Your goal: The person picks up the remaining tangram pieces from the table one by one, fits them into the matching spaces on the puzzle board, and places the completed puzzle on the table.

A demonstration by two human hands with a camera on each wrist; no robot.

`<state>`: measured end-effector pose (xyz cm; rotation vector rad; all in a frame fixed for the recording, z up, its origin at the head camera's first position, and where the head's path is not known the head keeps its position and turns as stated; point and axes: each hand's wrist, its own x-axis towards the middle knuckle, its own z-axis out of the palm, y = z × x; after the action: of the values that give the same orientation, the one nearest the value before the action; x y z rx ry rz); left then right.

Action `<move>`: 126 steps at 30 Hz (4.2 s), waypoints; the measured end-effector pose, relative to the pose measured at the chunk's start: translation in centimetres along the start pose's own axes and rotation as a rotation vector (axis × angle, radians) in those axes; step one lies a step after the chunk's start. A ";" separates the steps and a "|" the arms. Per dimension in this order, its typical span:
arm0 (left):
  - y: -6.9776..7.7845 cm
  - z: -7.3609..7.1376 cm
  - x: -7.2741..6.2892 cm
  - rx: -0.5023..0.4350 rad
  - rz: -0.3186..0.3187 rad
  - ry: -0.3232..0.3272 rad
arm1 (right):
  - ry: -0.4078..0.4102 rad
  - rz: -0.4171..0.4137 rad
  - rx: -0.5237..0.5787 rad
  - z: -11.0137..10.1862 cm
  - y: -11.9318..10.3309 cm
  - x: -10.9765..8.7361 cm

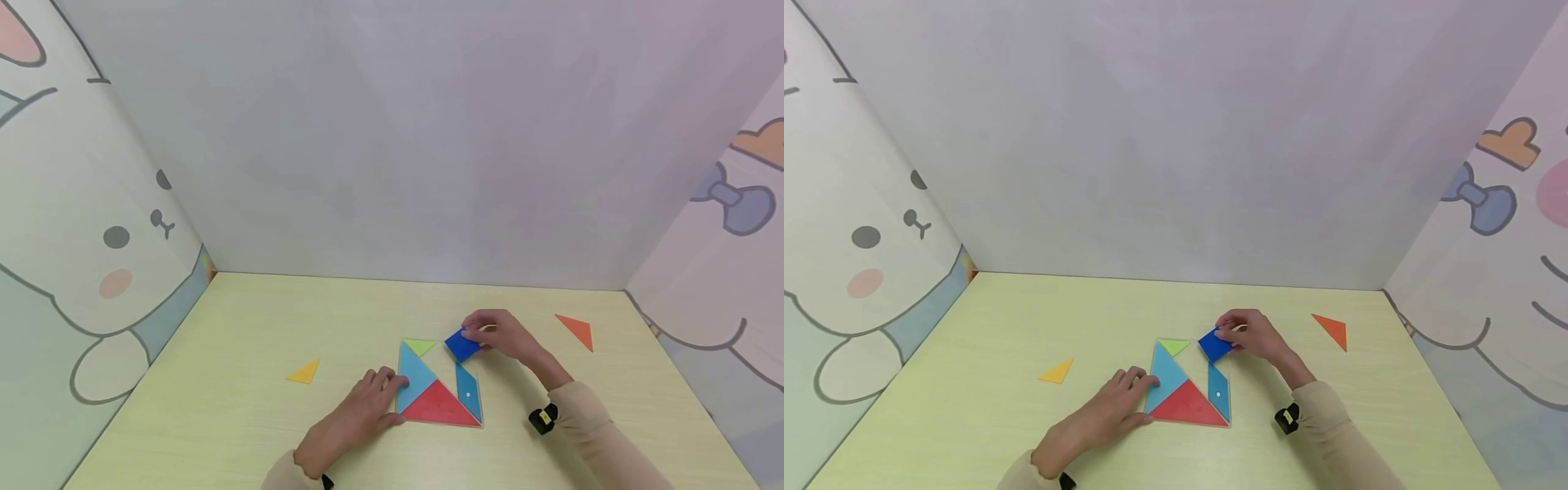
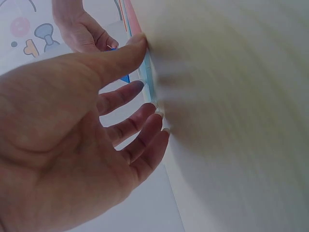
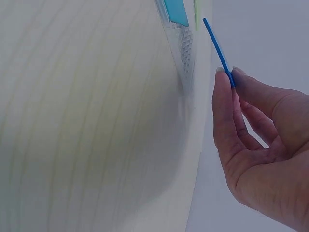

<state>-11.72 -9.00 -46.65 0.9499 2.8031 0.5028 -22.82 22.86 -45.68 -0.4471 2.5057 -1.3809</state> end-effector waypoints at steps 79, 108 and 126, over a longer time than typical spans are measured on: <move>0.2 -0.4 0.0 -0.002 -0.003 -0.013 | -0.046 -0.071 -0.213 4.7 -2.4 1.5; 0.2 -0.3 0.0 -0.009 -0.006 -0.013 | -0.021 -0.070 -0.245 5.2 -2.7 1.3; 0.2 -0.3 0.0 0.003 -0.014 -0.026 | -0.126 -0.059 -0.284 4.5 -2.3 -0.2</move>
<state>-11.67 -8.96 -46.29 0.9296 2.7863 0.4803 -20.73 18.26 -46.07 -0.6459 2.6086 -0.9828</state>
